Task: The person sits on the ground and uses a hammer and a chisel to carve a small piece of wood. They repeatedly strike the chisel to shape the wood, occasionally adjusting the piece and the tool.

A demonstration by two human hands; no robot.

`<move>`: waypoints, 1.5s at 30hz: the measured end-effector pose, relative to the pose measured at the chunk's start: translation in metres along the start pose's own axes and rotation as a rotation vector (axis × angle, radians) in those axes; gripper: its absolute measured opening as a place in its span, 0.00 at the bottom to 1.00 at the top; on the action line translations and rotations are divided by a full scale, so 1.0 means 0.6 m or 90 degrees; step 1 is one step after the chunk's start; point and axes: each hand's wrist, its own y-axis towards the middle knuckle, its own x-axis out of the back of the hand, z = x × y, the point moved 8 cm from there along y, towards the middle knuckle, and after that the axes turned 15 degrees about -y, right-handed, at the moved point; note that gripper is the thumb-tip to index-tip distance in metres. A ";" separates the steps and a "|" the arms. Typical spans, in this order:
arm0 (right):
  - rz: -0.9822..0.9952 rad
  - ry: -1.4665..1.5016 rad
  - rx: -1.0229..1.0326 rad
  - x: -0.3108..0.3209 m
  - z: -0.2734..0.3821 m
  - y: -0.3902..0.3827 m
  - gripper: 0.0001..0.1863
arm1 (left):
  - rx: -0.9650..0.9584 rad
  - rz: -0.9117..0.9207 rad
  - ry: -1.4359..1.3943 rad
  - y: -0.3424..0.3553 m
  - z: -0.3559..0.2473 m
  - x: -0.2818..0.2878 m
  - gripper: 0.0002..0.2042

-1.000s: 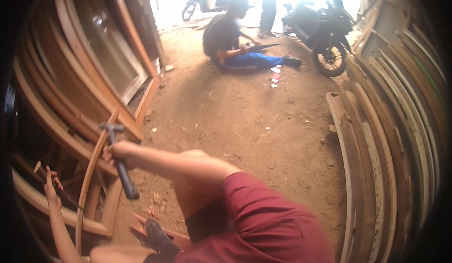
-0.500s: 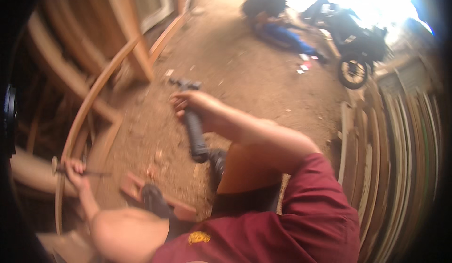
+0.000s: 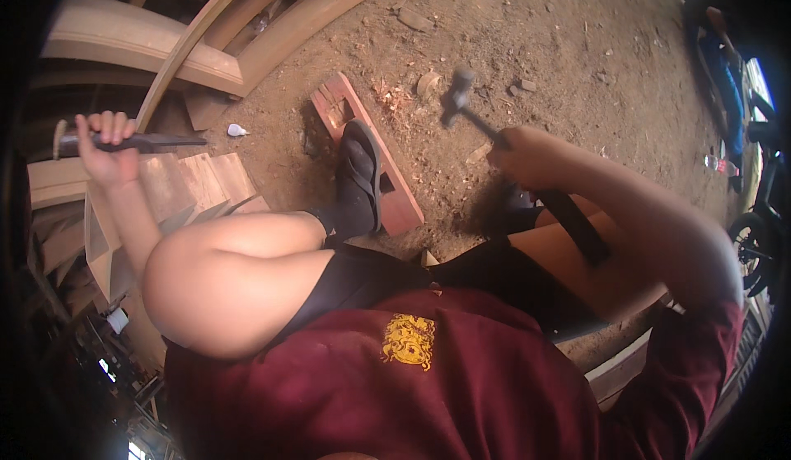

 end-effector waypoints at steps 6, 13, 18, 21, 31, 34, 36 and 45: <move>0.242 -0.301 0.267 -0.212 0.070 0.136 0.22 | -0.017 0.084 0.114 0.006 -0.137 -0.079 0.17; 0.292 -0.220 0.338 -0.343 0.152 0.246 0.21 | 0.002 0.147 0.030 -0.052 -0.131 -0.115 0.18; 0.215 -0.076 0.256 -0.285 0.144 0.297 0.18 | -0.026 0.093 0.032 -0.070 -0.136 -0.104 0.18; 0.121 0.000 0.300 -0.208 0.126 0.285 0.16 | -0.053 0.036 0.031 -0.075 -0.143 -0.090 0.18; -0.013 0.341 -0.032 -0.167 0.040 0.342 0.17 | 0.073 0.140 0.066 -0.032 -0.022 -0.164 0.15; 0.018 0.378 -0.075 -0.219 0.021 0.357 0.18 | 0.064 0.176 0.072 -0.021 0.011 -0.205 0.15; 0.046 0.211 0.005 -0.235 0.025 0.356 0.15 | 0.077 0.229 0.034 -0.011 0.032 -0.237 0.16; 0.289 -0.453 0.016 -0.225 -0.091 0.305 0.19 | 0.157 0.425 -0.106 0.026 0.071 -0.324 0.13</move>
